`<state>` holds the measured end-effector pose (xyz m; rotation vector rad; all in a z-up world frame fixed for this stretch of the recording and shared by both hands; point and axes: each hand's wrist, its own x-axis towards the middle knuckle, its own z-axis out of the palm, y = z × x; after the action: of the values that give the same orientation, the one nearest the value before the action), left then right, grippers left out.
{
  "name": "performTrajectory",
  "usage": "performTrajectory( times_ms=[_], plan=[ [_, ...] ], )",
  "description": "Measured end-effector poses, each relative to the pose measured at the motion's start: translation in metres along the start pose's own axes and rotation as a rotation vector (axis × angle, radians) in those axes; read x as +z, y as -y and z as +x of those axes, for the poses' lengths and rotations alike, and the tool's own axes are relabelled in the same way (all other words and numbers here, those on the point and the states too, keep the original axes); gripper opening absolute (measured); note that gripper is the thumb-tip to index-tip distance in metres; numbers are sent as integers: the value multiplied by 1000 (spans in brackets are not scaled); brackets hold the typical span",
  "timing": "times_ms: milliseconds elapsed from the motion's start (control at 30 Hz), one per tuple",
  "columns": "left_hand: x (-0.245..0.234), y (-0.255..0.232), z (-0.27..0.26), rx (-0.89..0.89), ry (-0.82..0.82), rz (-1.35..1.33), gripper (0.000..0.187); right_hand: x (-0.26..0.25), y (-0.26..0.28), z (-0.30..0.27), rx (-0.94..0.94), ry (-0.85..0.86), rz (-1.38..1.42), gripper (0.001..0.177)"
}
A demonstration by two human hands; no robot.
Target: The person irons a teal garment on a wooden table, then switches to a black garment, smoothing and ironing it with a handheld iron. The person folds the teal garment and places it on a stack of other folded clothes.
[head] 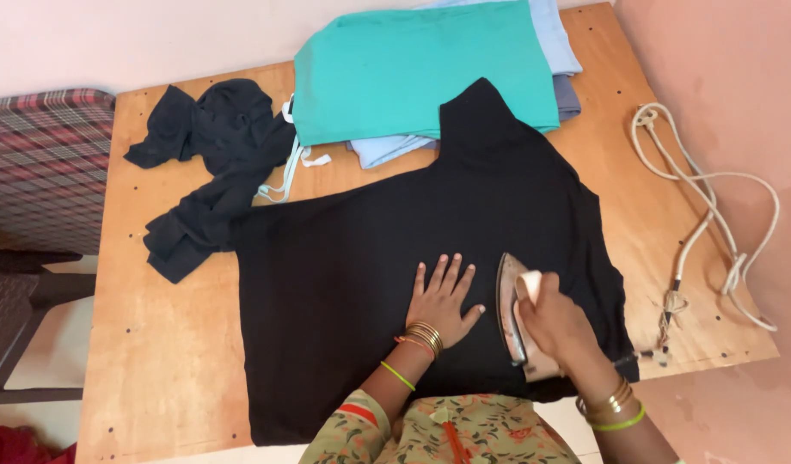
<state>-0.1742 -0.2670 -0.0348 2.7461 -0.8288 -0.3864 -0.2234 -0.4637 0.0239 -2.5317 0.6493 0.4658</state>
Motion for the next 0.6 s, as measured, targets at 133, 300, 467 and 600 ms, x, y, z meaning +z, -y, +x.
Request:
performTrajectory(
  times_ms=[133,300,467,600],
  plan=[
    [3,3,1,12,-14,-33,84,-11,17,-8,42,22,-28,53],
    [8,8,3,12,-41,-58,89,-19,46,35,-1,-54,-82,52],
    [7,7,3,0,-1,-50,90,-29,75,105,-76,-123,-53,53],
    [7,6,2,6,-13,-37,89,-38,99,155,-113,-173,-63,54]
  ],
)
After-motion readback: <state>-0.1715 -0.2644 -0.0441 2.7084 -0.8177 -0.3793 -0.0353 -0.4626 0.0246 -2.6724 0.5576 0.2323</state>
